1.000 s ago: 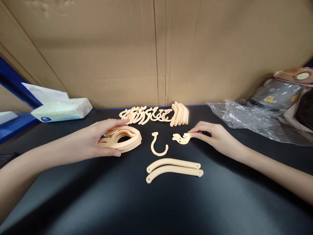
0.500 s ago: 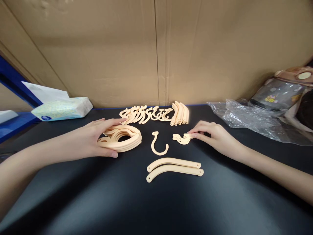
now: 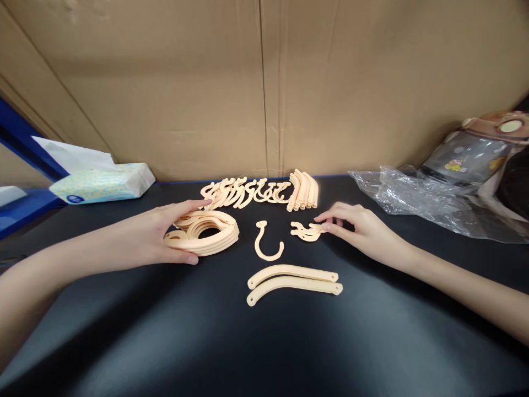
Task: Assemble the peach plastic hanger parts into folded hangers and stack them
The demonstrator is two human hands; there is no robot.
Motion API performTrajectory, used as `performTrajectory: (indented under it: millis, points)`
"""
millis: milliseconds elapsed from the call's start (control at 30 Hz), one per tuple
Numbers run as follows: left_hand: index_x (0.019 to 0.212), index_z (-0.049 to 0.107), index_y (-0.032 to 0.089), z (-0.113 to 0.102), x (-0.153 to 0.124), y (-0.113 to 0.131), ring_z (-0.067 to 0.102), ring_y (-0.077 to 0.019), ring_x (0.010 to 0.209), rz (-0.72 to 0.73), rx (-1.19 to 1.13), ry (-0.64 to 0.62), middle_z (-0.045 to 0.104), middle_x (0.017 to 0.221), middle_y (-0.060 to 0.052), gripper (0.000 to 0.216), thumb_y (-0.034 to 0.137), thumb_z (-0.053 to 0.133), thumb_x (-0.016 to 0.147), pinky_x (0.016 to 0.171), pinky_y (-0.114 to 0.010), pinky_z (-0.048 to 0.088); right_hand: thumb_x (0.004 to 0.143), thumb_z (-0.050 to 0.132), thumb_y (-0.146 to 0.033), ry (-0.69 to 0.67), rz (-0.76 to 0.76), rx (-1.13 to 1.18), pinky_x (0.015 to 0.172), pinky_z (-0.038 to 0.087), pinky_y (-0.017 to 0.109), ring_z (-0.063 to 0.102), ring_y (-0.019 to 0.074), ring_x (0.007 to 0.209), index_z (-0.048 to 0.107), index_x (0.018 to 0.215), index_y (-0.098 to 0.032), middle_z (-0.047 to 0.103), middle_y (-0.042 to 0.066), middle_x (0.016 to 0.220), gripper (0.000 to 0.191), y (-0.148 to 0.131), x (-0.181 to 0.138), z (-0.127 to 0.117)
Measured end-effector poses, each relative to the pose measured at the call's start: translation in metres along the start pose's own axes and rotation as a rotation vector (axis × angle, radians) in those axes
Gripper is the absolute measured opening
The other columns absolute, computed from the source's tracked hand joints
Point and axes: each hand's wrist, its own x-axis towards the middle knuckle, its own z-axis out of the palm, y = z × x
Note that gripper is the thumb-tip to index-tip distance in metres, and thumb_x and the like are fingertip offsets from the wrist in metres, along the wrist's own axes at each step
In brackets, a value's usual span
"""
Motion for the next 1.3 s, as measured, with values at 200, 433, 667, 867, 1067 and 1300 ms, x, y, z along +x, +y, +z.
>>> performTrajectory:
  millis: [200, 433, 667, 867, 1067, 1300]
  points:
    - [0.147, 0.029, 0.019, -0.003, 0.0, 0.006, 0.068, -0.0206, 0.101, -0.002, -0.014, 0.004, 0.063, 0.127, -0.006, 0.075, 0.047, 0.063, 0.086, 0.082, -0.032, 0.056, 0.095, 0.05, -0.047, -0.011, -0.001, 0.011, 0.073, 0.042, 0.032, 0.059, 0.0156, 0.078, 0.071, 0.099, -0.027, 0.063, 0.001, 0.092, 0.029, -0.004, 0.0, -0.001]
    - [0.147, 0.027, 0.017, -0.005, 0.002, 0.009, 0.068, -0.0248, 0.1, -0.038, -0.075, -0.033, 0.062, 0.128, -0.01, 0.077, 0.043, 0.064, 0.084, 0.082, -0.036, 0.056, 0.088, 0.06, -0.051, -0.035, 0.016, -0.025, 0.085, 0.039, 0.038, 0.059, 0.0177, 0.085, 0.069, 0.104, -0.027, 0.062, 0.001, 0.096, 0.031, -0.01, -0.001, -0.001]
    - [0.149, 0.021, 0.024, -0.011, -0.001, 0.01, 0.042, -0.0363, 0.132, -0.142, -0.085, 0.042, 0.038, 0.15, -0.011, 0.103, 0.071, 0.066, 0.069, 0.105, -0.053, 0.039, 0.09, 0.059, -0.049, -0.084, -0.019, -0.046, 0.086, 0.039, 0.038, 0.059, 0.0169, 0.084, 0.067, 0.107, -0.029, 0.062, 0.001, 0.102, 0.028, -0.005, -0.001, -0.001]
    - [0.146, 0.029, 0.029, -0.016, 0.007, 0.051, 0.041, -0.0306, 0.131, 0.011, -0.006, 0.346, 0.042, 0.145, -0.005, 0.065, 0.061, 0.043, 0.091, 0.109, -0.048, 0.036, 0.092, 0.054, -0.049, -0.093, -0.015, 0.041, 0.073, 0.044, 0.033, 0.059, 0.0176, 0.083, 0.069, 0.109, -0.03, 0.063, 0.004, 0.101, 0.03, 0.001, 0.0, 0.0]
    - [0.125, 0.054, 0.021, 0.01, 0.012, 0.09, 0.041, -0.0251, 0.133, 0.342, 0.151, 0.348, 0.055, 0.133, -0.007, 0.03, 0.016, 0.041, 0.098, 0.106, -0.044, 0.04, 0.096, 0.049, -0.045, -0.097, -0.058, 0.119, 0.076, 0.047, 0.033, 0.061, 0.0185, 0.087, 0.069, 0.111, -0.028, 0.064, 0.006, 0.099, 0.031, 0.006, 0.002, 0.002]
    - [0.117, 0.06, 0.019, 0.032, 0.014, 0.096, 0.046, -0.0237, 0.125, 0.425, 0.134, 0.325, 0.06, 0.127, -0.006, 0.031, 0.007, 0.041, 0.096, 0.104, -0.041, 0.04, 0.095, 0.05, -0.046, -0.083, -0.039, 0.113, 0.08, 0.047, 0.036, 0.061, 0.0191, 0.087, 0.07, 0.11, -0.027, 0.065, 0.006, 0.101, 0.031, 0.004, 0.003, 0.002]
